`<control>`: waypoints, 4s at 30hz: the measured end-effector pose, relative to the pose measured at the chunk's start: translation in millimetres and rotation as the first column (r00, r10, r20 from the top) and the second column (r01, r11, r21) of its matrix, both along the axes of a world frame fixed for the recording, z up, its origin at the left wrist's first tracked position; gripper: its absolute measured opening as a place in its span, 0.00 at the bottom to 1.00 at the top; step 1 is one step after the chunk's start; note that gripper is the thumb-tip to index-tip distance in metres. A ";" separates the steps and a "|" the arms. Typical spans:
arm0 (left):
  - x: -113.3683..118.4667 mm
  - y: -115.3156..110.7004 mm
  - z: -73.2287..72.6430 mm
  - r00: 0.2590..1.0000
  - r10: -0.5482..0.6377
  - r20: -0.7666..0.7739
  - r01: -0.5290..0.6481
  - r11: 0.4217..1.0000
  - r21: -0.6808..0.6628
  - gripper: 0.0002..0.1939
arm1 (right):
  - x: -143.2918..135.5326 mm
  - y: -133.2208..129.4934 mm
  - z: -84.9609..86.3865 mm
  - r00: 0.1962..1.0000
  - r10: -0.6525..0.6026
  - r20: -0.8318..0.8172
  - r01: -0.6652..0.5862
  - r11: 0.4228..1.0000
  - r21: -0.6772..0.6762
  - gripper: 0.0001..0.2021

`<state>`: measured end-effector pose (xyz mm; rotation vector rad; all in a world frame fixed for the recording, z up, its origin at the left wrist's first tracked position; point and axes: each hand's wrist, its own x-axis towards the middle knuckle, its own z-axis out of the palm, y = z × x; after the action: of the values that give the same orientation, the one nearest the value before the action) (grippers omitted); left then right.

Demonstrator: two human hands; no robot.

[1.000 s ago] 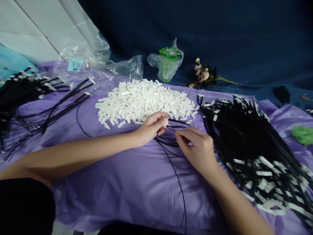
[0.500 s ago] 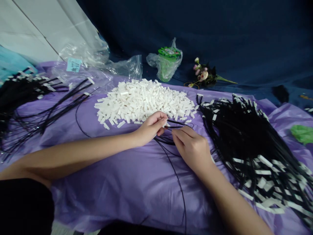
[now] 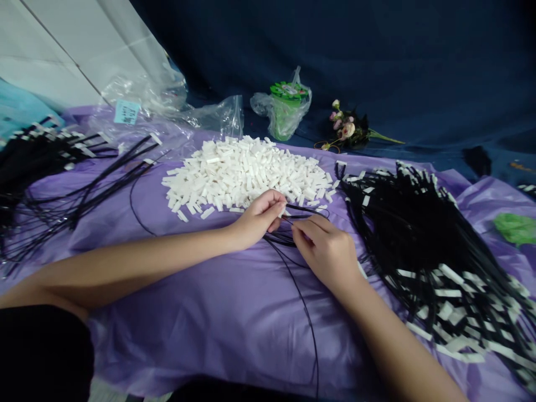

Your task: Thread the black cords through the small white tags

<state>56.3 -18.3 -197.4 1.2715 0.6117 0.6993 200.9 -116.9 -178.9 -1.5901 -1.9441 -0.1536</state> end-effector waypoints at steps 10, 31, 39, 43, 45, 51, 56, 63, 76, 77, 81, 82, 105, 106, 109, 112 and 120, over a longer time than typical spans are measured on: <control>0.6 3.7 0.8 0.988 0.142 0.065 -0.132 0.981 -0.142 0.06 | 27.7 -25.4 25.2 0.953 0.296 0.070 -0.301 0.950 0.082 0.08; -0.1 3.1 3.2 0.980 0.174 0.093 -0.151 0.965 -0.214 0.06 | 57.0 -12.7 29.9 0.729 0.262 -0.632 -0.467 0.866 -0.180 0.03; -0.5 4.0 -0.5 0.982 0.145 0.120 -0.127 0.981 -0.150 0.08 | 66.4 -9.8 28.4 0.223 0.109 -0.969 -0.140 0.987 0.079 0.08; -0.4 3.0 -2.4 0.987 0.108 0.121 -0.094 0.989 -0.115 0.05 | 55.3 -7.4 26.2 0.142 0.142 -0.980 -0.204 0.973 0.112 0.10; -0.7 2.1 -2.6 0.989 0.084 0.122 -0.073 0.993 -0.091 0.04 | 47.3 -8.3 22.8 0.151 0.095 -0.984 -0.259 0.964 0.054 0.08; -1.5 0.4 -0.6 0.995 0.052 0.085 -0.050 0.998 -0.027 0.06 | 23.2 -11.9 13.2 0.343 -0.154 -0.926 -0.345 0.897 -0.277 0.06; -1.5 -1.1 1.0 0.997 0.040 0.061 -0.040 0.999 -0.004 0.03 | 13.3 -7.8 11.8 0.521 -0.265 -0.811 -0.212 0.881 -0.424 0.10; -1.8 -4.1 3.0 0.999 0.025 0.033 -0.026 0.999 0.019 0.03 | 10.2 -5.6 10.0 0.606 -0.290 -0.741 -0.145 0.875 -0.462 0.10; -3.2 -7.3 4.3 1.000 -0.022 -0.004 0.023 0.997 0.074 0.06 | 8.4 -2.9 5.2 0.678 -0.242 -0.694 -0.140 0.885 -0.445 0.13; -3.5 -8.2 5.4 1.000 -0.026 -0.014 0.027 0.996 0.081 0.07 | 7.6 -2.5 4.8 0.696 -0.229 -0.680 -0.136 0.888 -0.438 0.13; -3.7 -9.8 7.5 0.999 -0.023 -0.039 0.028 0.993 0.117 0.07 | 2.8 -1.6 4.0 0.793 -0.154 -0.589 -0.117 0.911 -0.395 0.12; -3.6 -9.8 7.4 0.999 -0.024 -0.040 0.029 0.991 0.127 0.07 | 1.6 -1.5 3.8 0.809 -0.140 -0.570 -0.111 0.917 -0.383 0.12; -5.1 -13.8 3.3 0.999 -0.030 0.023 0.025 0.981 0.195 0.10 | 22.5 -1.8 -0.4 0.946 -0.249 -0.206 0.232 0.967 -0.103 0.23; -6.6 -15.1 3.5 0.999 -0.039 0.027 0.032 0.976 0.217 0.10 | 24.6 0.0 -0.7 0.921 -0.218 -0.322 0.181 0.973 -0.139 0.20; -12.3 -19.6 4.6 0.998 -0.053 0.021 0.043 0.941 0.335 0.09 | 27.4 4.7 -2.0 0.797 -0.158 -0.583 0.075 0.984 -0.164 0.07; -17.9 -23.5 3.4 0.999 -0.025 0.021 0.009 0.832 0.554 0.11 | 25.7 8.0 -3.6 0.674 -0.168 -0.719 0.099 0.986 -0.137 0.10; -17.5 -29.4 3.5 0.988 0.155 0.013 -0.109 0.625 0.773 0.16 | 21.8 11.4 15.1 0.067 0.019 -0.998 0.012 1.000 0.020 0.27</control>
<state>38.8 -47.7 -193.9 2.0740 0.4502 1.1260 222.7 -105.5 -163.8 -1.0407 -0.7202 0.7933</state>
